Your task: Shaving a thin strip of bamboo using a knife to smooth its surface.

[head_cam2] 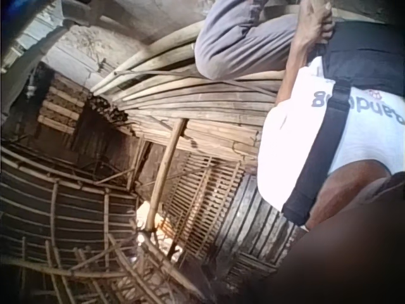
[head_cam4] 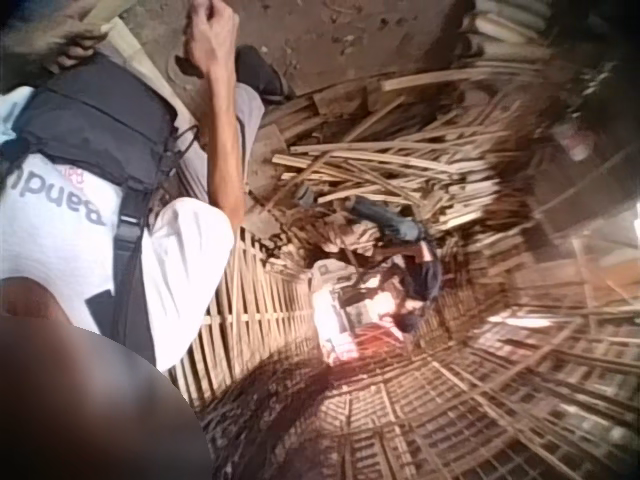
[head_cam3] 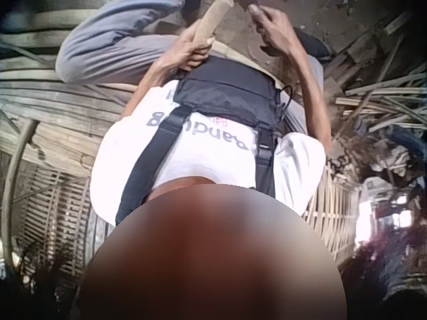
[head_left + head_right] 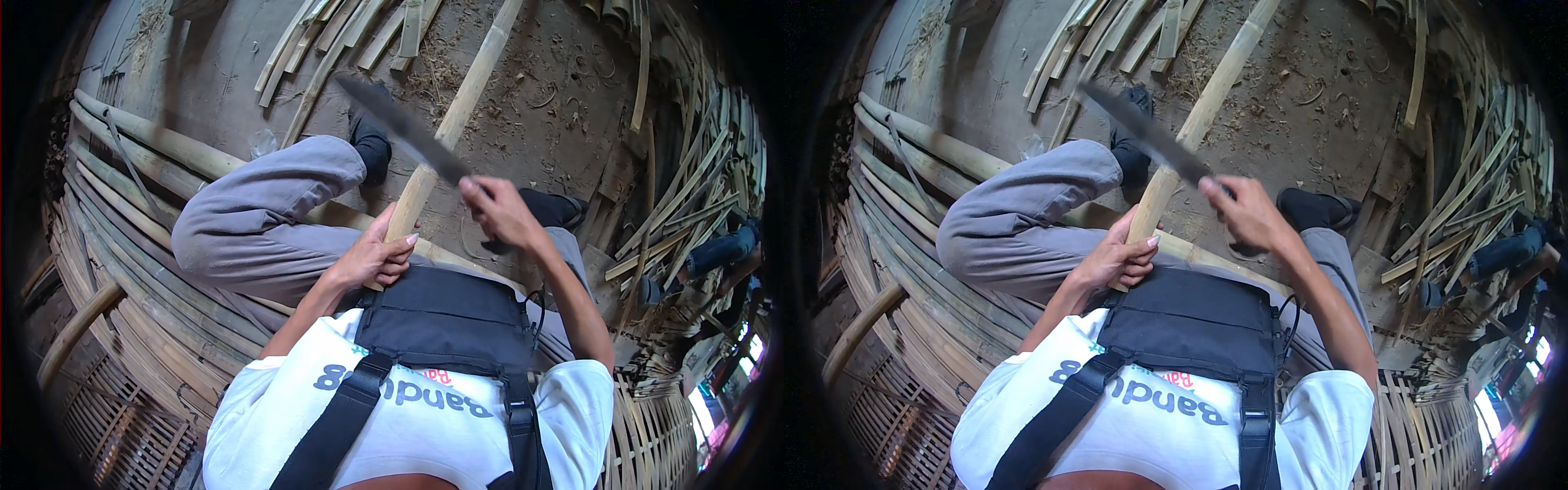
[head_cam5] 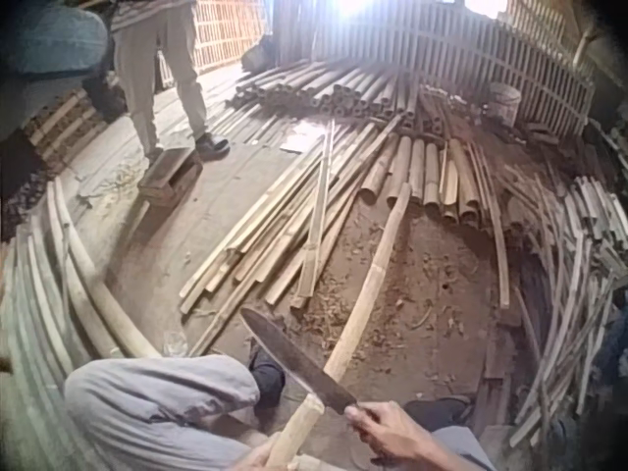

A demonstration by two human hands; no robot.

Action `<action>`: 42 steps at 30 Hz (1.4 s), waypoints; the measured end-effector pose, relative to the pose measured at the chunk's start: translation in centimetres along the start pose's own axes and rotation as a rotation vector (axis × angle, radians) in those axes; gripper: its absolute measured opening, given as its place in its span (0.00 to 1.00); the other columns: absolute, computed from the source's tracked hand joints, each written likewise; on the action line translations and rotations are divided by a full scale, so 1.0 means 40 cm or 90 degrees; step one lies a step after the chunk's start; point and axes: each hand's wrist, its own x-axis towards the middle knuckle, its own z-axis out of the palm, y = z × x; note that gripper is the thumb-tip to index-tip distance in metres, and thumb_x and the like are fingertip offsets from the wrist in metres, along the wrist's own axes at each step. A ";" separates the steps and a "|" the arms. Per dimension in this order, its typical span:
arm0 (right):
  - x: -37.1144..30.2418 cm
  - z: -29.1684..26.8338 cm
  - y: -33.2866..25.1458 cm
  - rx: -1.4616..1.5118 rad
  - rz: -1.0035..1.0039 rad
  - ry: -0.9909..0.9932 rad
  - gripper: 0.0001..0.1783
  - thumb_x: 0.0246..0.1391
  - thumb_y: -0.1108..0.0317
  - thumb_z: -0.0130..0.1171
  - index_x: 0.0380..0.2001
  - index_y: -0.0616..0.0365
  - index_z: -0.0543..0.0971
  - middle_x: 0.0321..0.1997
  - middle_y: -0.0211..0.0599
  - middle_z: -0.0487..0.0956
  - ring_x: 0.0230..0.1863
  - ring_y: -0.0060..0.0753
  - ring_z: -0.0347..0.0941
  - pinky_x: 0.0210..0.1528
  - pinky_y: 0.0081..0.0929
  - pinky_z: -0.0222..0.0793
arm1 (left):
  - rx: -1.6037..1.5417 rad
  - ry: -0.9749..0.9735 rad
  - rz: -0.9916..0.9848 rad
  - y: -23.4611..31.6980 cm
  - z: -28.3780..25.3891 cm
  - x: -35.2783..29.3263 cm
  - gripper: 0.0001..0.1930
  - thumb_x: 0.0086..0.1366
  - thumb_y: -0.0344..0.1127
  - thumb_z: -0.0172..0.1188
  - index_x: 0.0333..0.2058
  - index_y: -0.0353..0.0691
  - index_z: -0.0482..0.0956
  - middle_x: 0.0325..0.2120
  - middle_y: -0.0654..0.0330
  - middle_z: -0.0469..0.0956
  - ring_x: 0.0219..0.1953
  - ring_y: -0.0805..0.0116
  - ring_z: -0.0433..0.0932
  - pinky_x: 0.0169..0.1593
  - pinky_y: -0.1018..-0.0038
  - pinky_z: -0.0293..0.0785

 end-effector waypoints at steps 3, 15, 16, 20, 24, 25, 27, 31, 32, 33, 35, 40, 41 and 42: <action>0.016 -0.017 0.001 0.073 0.011 0.015 0.31 0.62 0.39 0.48 0.22 0.58 0.68 0.14 0.23 0.64 0.13 0.17 0.60 0.14 0.21 0.56 | 0.003 0.008 0.001 -0.001 0.006 0.000 0.16 0.70 0.32 0.52 0.52 0.46 0.58 0.19 0.71 0.55 0.13 0.84 0.49 0.15 0.83 0.45; 0.016 -0.012 -0.013 -0.068 -0.001 -0.070 0.29 0.63 0.42 0.48 0.23 0.60 0.70 0.14 0.26 0.64 0.12 0.17 0.61 0.14 0.22 0.57 | -0.018 -0.014 0.004 -0.012 -0.010 0.002 0.22 0.71 0.33 0.51 0.58 0.52 0.53 0.19 0.70 0.55 0.15 0.84 0.50 0.16 0.84 0.46; 0.026 -0.023 -0.021 -0.031 0.014 -0.029 0.30 0.62 0.41 0.48 0.23 0.59 0.69 0.14 0.26 0.64 0.12 0.17 0.60 0.14 0.22 0.57 | -0.020 -0.016 0.003 -0.014 -0.007 0.002 0.22 0.71 0.33 0.51 0.58 0.52 0.53 0.19 0.70 0.55 0.15 0.84 0.50 0.16 0.84 0.46; 0.013 -0.021 -0.014 -0.027 0.017 0.010 0.30 0.63 0.41 0.48 0.22 0.59 0.69 0.14 0.24 0.63 0.12 0.16 0.59 0.13 0.20 0.56 | -0.003 0.004 -0.015 -0.016 -0.006 0.000 0.23 0.71 0.33 0.51 0.59 0.52 0.52 0.19 0.70 0.54 0.15 0.84 0.50 0.17 0.84 0.46; 0.019 -0.022 -0.023 0.006 0.028 -0.005 0.30 0.62 0.40 0.49 0.21 0.57 0.67 0.14 0.22 0.62 0.12 0.15 0.58 0.12 0.21 0.55 | -0.007 -0.007 -0.018 -0.013 -0.010 0.008 0.25 0.71 0.33 0.51 0.61 0.54 0.50 0.18 0.71 0.54 0.15 0.83 0.50 0.17 0.84 0.47; 0.018 -0.017 -0.017 0.023 0.041 -0.004 0.30 0.62 0.40 0.48 0.21 0.57 0.67 0.14 0.22 0.62 0.12 0.15 0.58 0.12 0.21 0.54 | -0.006 -0.007 -0.018 -0.013 -0.008 0.005 0.25 0.71 0.33 0.51 0.61 0.54 0.50 0.18 0.71 0.54 0.15 0.83 0.50 0.17 0.84 0.47; 0.009 -0.016 -0.013 0.011 0.051 -0.038 0.29 0.62 0.41 0.48 0.21 0.56 0.67 0.14 0.22 0.62 0.11 0.15 0.58 0.12 0.21 0.53 | -0.007 -0.009 -0.021 -0.018 -0.002 -0.006 0.27 0.71 0.33 0.51 0.62 0.55 0.48 0.18 0.71 0.54 0.15 0.83 0.50 0.17 0.84 0.47; 0.034 -0.029 -0.029 0.012 0.041 0.001 0.30 0.63 0.40 0.48 0.21 0.56 0.66 0.14 0.23 0.63 0.12 0.15 0.58 0.13 0.21 0.56 | 0.027 0.000 -0.015 -0.008 -0.006 0.002 0.28 0.71 0.33 0.50 0.63 0.53 0.45 0.18 0.71 0.55 0.15 0.83 0.51 0.17 0.83 0.49; 0.025 -0.025 -0.026 -0.001 0.047 -0.023 0.30 0.62 0.40 0.48 0.21 0.56 0.66 0.14 0.23 0.63 0.12 0.15 0.58 0.13 0.21 0.57 | 0.017 -0.018 -0.018 -0.010 -0.009 -0.002 0.28 0.71 0.33 0.50 0.63 0.53 0.45 0.18 0.71 0.55 0.15 0.83 0.51 0.17 0.83 0.49; 0.013 -0.018 -0.023 -0.013 0.054 -0.045 0.30 0.62 0.40 0.48 0.21 0.56 0.67 0.14 0.23 0.63 0.12 0.15 0.58 0.13 0.21 0.58 | 0.008 -0.038 -0.023 -0.012 -0.012 -0.004 0.28 0.71 0.33 0.50 0.63 0.53 0.45 0.18 0.71 0.55 0.15 0.83 0.51 0.17 0.83 0.49; 0.019 -0.031 -0.039 -0.028 0.045 -0.049 0.29 0.63 0.41 0.48 0.22 0.57 0.67 0.14 0.23 0.62 0.11 0.16 0.58 0.13 0.21 0.59 | 0.013 -0.018 -0.017 -0.011 -0.008 0.001 0.26 0.71 0.33 0.50 0.61 0.53 0.48 0.20 0.71 0.55 0.15 0.84 0.51 0.17 0.84 0.48; 0.018 -0.025 -0.043 0.002 0.044 -0.035 0.28 0.64 0.42 0.47 0.21 0.55 0.66 0.14 0.21 0.61 0.12 0.15 0.57 0.13 0.20 0.57 | 0.002 0.002 -0.020 -0.011 -0.011 0.003 0.22 0.71 0.33 0.51 0.58 0.53 0.52 0.21 0.70 0.56 0.15 0.84 0.50 0.17 0.85 0.46; 0.014 -0.022 -0.044 -0.010 0.055 -0.066 0.28 0.64 0.43 0.47 0.21 0.56 0.67 0.14 0.22 0.61 0.12 0.15 0.58 0.12 0.20 0.56 | 0.009 -0.010 -0.023 -0.010 -0.015 0.002 0.24 0.71 0.33 0.50 0.60 0.53 0.49 0.20 0.71 0.55 0.15 0.84 0.51 0.17 0.84 0.47; 0.021 -0.033 -0.040 -0.042 0.037 -0.060 0.29 0.64 0.41 0.47 0.21 0.56 0.67 0.14 0.22 0.62 0.12 0.15 0.58 0.12 0.20 0.55 | 0.017 -0.026 -0.029 -0.012 -0.015 0.001 0.26 0.72 0.33 0.49 0.61 0.53 0.47 0.18 0.71 0.55 0.15 0.83 0.51 0.17 0.83 0.49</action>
